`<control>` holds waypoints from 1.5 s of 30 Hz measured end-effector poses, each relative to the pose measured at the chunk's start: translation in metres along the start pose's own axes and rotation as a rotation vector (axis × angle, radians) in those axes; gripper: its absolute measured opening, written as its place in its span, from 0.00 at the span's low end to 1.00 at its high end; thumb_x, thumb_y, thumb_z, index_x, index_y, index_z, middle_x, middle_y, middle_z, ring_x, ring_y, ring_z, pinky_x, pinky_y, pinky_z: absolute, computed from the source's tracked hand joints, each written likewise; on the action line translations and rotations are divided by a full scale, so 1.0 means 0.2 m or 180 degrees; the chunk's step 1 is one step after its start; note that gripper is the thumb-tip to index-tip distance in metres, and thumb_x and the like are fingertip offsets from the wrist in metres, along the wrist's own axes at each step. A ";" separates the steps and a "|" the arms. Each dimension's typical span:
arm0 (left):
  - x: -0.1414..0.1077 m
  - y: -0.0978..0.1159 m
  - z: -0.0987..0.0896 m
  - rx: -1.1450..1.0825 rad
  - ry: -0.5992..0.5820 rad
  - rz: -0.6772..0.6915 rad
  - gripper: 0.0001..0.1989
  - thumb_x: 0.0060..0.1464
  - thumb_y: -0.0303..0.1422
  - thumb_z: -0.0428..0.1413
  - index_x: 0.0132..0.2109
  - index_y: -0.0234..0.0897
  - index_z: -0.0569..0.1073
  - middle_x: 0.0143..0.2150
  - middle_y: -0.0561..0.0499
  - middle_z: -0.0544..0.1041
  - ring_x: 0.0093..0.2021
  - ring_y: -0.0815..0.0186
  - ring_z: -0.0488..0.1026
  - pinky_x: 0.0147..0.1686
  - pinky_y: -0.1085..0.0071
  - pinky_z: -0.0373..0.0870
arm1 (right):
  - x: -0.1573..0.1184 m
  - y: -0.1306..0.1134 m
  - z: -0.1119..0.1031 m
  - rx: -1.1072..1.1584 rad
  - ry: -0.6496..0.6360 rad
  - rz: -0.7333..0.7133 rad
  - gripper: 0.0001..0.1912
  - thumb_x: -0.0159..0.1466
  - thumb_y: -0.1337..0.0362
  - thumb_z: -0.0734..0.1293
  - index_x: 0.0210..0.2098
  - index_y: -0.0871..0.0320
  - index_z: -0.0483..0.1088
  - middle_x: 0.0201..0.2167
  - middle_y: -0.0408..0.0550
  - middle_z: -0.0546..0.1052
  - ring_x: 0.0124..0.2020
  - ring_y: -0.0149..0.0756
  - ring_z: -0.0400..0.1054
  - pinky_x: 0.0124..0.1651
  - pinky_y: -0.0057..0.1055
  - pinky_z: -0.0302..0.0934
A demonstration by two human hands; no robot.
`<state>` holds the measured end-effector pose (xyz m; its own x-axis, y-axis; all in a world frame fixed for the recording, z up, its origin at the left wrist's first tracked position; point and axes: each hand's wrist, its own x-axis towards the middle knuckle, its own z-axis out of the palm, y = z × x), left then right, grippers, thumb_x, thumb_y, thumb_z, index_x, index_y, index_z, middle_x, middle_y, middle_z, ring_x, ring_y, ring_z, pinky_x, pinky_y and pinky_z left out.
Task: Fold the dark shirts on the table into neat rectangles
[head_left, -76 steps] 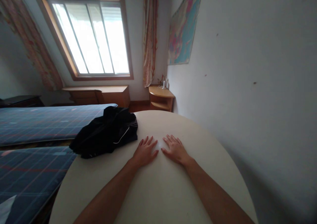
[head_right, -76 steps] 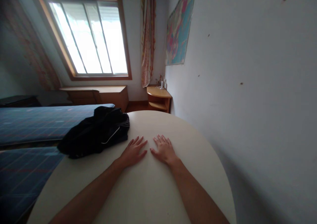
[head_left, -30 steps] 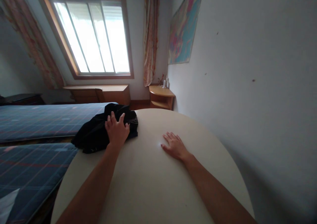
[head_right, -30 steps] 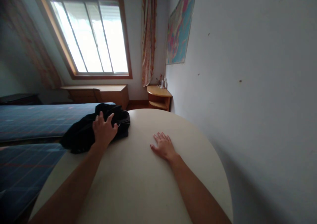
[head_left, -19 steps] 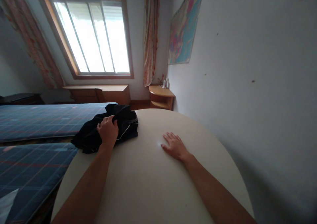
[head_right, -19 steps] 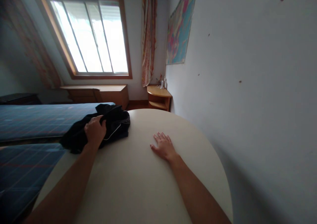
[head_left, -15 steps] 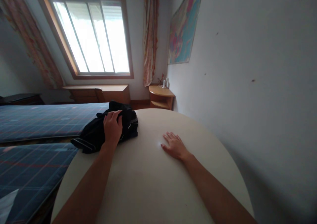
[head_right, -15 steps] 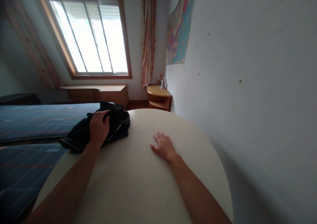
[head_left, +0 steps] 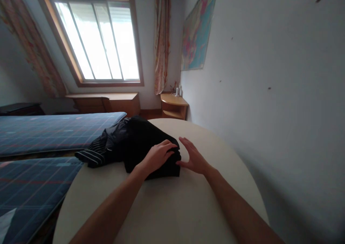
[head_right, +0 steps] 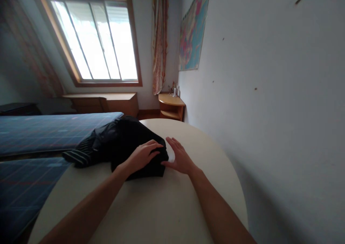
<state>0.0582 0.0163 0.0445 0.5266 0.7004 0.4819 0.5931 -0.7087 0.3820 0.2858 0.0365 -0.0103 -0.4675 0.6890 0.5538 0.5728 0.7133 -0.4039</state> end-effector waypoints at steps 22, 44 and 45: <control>-0.07 -0.06 0.11 0.0186 -0.1134 -0.0701 0.42 0.56 0.41 0.58 0.71 0.34 0.51 0.62 0.35 0.70 0.61 0.46 0.69 0.58 0.58 0.63 | -0.05 0.26 -0.16 0.0808 0.0506 0.1666 0.24 0.57 0.66 0.63 0.53 0.55 0.68 0.41 0.46 0.79 0.41 0.40 0.73 0.48 0.37 0.64; -0.06 -0.28 0.14 -0.1012 -0.0166 -0.1532 0.36 0.61 0.51 0.50 0.68 0.31 0.58 0.68 0.37 0.63 0.68 0.53 0.60 0.66 0.59 0.55 | -0.01 0.18 -0.09 0.2562 0.0538 0.2280 0.33 0.60 0.49 0.69 0.61 0.52 0.60 0.59 0.54 0.71 0.50 0.42 0.73 0.49 0.36 0.70; -0.07 -0.27 0.14 -0.0684 -0.0344 -0.1429 0.38 0.60 0.49 0.53 0.68 0.31 0.56 0.69 0.36 0.62 0.68 0.52 0.59 0.66 0.58 0.55 | -0.01 0.19 -0.08 0.2367 0.0457 0.2079 0.36 0.58 0.50 0.71 0.62 0.53 0.59 0.61 0.55 0.69 0.54 0.43 0.71 0.52 0.37 0.69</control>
<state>0.0358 0.0479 -0.0047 0.3152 0.9366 0.1531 0.6427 -0.3293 0.6918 0.3198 0.0602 -0.0150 -0.0975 0.9875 0.1237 0.0985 0.1332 -0.9862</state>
